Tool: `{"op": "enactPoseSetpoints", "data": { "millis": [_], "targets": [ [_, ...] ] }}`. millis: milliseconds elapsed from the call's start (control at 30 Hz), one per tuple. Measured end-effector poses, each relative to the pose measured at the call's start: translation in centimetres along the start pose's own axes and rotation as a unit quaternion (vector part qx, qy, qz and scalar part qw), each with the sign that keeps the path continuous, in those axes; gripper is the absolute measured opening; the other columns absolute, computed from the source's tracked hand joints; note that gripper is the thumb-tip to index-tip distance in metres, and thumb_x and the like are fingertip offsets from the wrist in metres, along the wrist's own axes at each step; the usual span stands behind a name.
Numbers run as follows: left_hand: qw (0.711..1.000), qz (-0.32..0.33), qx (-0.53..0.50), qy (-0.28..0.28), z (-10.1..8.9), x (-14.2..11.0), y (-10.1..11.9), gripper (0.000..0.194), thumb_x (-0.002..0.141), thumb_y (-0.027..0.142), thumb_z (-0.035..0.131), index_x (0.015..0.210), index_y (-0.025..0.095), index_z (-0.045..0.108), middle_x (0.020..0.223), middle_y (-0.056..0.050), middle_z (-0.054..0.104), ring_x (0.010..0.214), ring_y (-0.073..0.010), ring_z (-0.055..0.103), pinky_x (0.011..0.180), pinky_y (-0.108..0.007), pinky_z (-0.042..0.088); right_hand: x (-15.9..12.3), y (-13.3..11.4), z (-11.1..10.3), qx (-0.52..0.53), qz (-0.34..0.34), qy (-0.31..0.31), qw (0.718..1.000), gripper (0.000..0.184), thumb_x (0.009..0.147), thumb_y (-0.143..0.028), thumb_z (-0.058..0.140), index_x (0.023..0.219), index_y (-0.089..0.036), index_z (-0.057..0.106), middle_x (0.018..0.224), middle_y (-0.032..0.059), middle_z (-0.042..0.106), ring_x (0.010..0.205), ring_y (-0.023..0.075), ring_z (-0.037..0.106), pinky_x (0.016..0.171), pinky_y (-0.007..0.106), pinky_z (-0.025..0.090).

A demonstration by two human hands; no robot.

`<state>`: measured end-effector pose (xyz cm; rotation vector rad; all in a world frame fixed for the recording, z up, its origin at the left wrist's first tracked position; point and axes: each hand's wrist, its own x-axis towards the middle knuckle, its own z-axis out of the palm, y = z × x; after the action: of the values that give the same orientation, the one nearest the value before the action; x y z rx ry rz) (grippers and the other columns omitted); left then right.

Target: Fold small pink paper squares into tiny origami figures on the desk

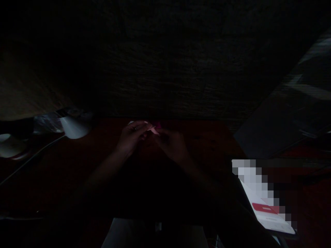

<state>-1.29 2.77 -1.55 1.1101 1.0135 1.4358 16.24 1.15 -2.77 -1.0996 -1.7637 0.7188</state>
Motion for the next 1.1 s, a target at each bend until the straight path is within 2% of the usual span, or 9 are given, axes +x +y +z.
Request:
{"op": "enactPoseSetpoints", "data": {
  "millis": [200,367,500,867,1100],
  "targets": [
    [1.0,0.002,0.002,0.004,0.1,-0.08,0.11,0.032,0.061,0.039,0.094,0.081,0.019,0.078,0.074,-0.002,0.075,0.057,-0.0093,0.057,0.051,-0.021,0.04,-0.06,0.04,0.2,0.021,0.01,0.009,1.0,0.026,0.089,-0.036,0.068,0.107,-0.026,0.083,0.093,0.0022,0.084,0.07,0.0195,0.076,0.066,0.031,0.058],
    [1.0,-0.004,-0.004,0.014,0.24,-0.11,0.06,0.033,0.059,0.038,0.095,0.079,0.019,0.077,0.071,-0.001,0.074,0.054,-0.0081,0.055,0.051,-0.021,0.04,-0.03,0.13,0.28,0.039,0.024,0.009,0.999,0.026,0.088,-0.038,0.07,0.108,-0.026,0.082,0.097,0.0028,0.084,0.073,0.02,0.076,0.067,0.032,0.058],
    [1.0,0.007,-0.001,0.014,0.3,-0.12,0.01,0.033,0.061,0.039,0.094,0.08,0.019,0.077,0.071,-0.001,0.074,0.056,-0.009,0.056,0.051,-0.022,0.041,0.04,0.17,0.29,0.036,0.036,0.006,0.999,0.027,0.089,-0.041,0.069,0.106,-0.026,0.083,0.09,0.0027,0.083,0.072,0.0204,0.076,0.068,0.033,0.059],
    [1.0,0.013,-0.003,0.02,0.33,-0.12,0.05,0.031,0.061,0.036,0.094,0.08,0.019,0.077,0.071,-0.002,0.074,0.056,-0.0094,0.056,0.051,-0.022,0.04,-0.02,-0.04,0.22,0.02,0.033,0.006,0.999,0.026,0.091,-0.039,0.068,0.109,-0.026,0.082,0.099,0.0035,0.084,0.08,0.0215,0.077,0.069,0.033,0.06],
    [0.999,0.026,0.025,0.016,0.27,-0.18,-0.09,0.032,0.064,0.04,0.093,0.081,0.019,0.077,0.074,-0.003,0.075,0.059,-0.0111,0.059,0.052,-0.023,0.042,-0.14,-0.18,0.23,0.013,0.031,0.014,0.999,0.025,0.091,-0.038,0.068,0.108,-0.026,0.082,0.097,0.003,0.084,0.082,0.0215,0.078,0.07,0.032,0.06]
  ]
}}
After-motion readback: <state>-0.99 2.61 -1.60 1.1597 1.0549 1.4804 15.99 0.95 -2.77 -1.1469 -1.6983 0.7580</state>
